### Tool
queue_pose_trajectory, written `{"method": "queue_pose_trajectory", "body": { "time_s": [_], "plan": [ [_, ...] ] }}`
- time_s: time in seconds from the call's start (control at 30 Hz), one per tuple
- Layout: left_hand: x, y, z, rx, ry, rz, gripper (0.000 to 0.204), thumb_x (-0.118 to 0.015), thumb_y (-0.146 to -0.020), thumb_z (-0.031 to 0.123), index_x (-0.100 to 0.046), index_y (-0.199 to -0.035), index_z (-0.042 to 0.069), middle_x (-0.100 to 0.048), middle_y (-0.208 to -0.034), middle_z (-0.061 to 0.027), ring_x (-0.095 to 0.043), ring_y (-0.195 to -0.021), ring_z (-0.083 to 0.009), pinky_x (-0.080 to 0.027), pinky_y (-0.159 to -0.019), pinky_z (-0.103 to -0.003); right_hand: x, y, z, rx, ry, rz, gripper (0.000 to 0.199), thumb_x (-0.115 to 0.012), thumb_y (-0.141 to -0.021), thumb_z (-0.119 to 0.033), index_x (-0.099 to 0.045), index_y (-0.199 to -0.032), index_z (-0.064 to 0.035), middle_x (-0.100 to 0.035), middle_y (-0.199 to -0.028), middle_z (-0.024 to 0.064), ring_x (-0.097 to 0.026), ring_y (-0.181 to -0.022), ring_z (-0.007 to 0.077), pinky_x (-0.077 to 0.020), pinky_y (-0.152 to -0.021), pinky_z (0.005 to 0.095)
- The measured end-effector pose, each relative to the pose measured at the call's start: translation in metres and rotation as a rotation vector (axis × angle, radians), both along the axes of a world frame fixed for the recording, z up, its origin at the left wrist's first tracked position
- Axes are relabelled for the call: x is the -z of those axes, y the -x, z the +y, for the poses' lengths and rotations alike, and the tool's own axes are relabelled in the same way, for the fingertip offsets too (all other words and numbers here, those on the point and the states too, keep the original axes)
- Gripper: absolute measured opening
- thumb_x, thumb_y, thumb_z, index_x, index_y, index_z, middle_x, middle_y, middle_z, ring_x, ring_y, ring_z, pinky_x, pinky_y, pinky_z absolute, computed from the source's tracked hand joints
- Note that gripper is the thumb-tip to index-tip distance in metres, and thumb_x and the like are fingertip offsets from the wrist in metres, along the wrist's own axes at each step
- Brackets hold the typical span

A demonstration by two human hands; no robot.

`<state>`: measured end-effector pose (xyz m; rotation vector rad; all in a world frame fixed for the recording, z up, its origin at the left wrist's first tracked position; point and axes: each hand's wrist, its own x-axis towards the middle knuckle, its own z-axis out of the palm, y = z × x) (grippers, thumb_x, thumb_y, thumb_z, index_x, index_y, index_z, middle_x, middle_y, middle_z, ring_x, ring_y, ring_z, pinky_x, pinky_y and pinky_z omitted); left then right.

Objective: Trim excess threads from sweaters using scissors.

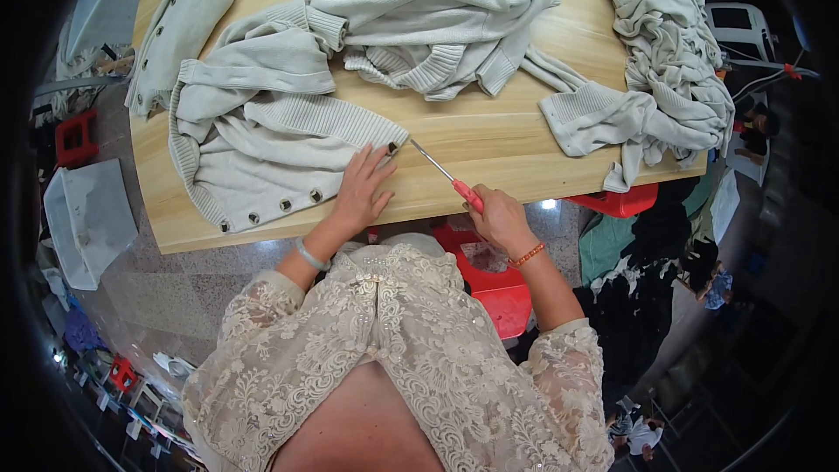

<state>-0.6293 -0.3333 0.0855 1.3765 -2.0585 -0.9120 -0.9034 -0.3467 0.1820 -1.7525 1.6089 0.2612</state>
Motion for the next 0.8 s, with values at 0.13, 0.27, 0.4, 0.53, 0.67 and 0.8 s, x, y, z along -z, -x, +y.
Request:
{"method": "queue_pose_trajectory", "body": {
  "time_s": [0.13, 0.27, 0.4, 0.53, 0.67, 0.8],
  "plan": [
    [-0.005, -0.018, 0.035, 0.009, -0.011, -0.108, 0.053, -0.071, -0.074, 0.011, -0.054, -0.124, 0.006, -0.038, -0.144, -0.0172, -0.028, -0.137, -0.0397, -0.022, -0.111, -0.056, -0.002, 0.0, 0.003, -0.004, 0.008, -0.031, 0.02, -0.06, -0.087, -0.025, -0.057, -0.095, -0.0071, -0.062, -0.077, 0.0206, -0.06, -0.077, 0.0408, -0.0468, -0.069, 0.0489],
    [-0.003, -0.029, 0.042, 0.001, -0.018, -0.211, 0.052, -0.069, -0.077, 0.014, -0.054, -0.126, 0.007, -0.035, -0.147, -0.0152, -0.024, -0.139, -0.0375, -0.016, -0.112, -0.057, -0.003, -0.003, -0.002, -0.028, -0.034, -0.041, 0.019, -0.06, -0.087, -0.024, -0.058, -0.096, -0.0071, -0.062, -0.079, 0.0206, -0.06, -0.079, 0.0403, -0.0466, -0.069, 0.0484],
    [0.004, -0.036, 0.044, 0.014, -0.027, -0.211, 0.053, -0.068, -0.077, 0.015, -0.053, -0.127, 0.007, -0.033, -0.15, -0.0128, -0.023, -0.14, -0.0355, -0.015, -0.113, -0.057, -0.01, -0.014, -0.005, -0.164, -0.02, -0.034, 0.021, -0.061, -0.087, -0.026, -0.059, -0.097, -0.0077, -0.063, -0.077, 0.0201, -0.061, -0.076, 0.0398, -0.0469, -0.067, 0.0482],
    [0.004, -0.039, 0.045, 0.069, -0.003, -0.229, 0.053, -0.068, -0.076, 0.016, -0.054, -0.127, 0.008, -0.03, -0.152, -0.0104, -0.022, -0.141, -0.0342, -0.013, -0.114, -0.057, -0.011, -0.035, -0.002, -0.315, -0.064, -0.039, 0.022, -0.065, -0.083, -0.029, -0.063, -0.092, -0.01, -0.065, -0.074, 0.0182, -0.064, -0.073, 0.0376, -0.049, -0.066, 0.0468],
    [0.005, -0.04, 0.045, 0.077, -0.019, -0.21, 0.052, -0.069, -0.076, 0.018, -0.056, -0.125, 0.008, -0.028, -0.153, -0.0099, -0.02, -0.142, -0.0343, -0.011, -0.114, -0.056, -0.011, -0.044, -0.001, -0.384, -0.065, -0.026, 0.023, -0.066, -0.082, -0.031, -0.064, -0.088, -0.0092, -0.065, -0.075, 0.0186, -0.064, -0.073, 0.0375, -0.0499, -0.067, 0.0467],
    [0.006, -0.038, 0.043, 0.033, -0.01, -0.15, 0.048, -0.07, -0.076, 0.018, -0.059, -0.122, 0.009, -0.037, -0.148, -0.0109, -0.027, -0.139, -0.0335, -0.013, -0.114, -0.055, -0.019, -0.044, -0.008, -0.275, -0.058, 0.024, 0.023, -0.066, -0.083, -0.03, -0.064, -0.089, -0.0082, -0.065, -0.074, 0.0189, -0.063, -0.073, 0.0383, -0.0495, -0.067, 0.0479]
  ]
}}
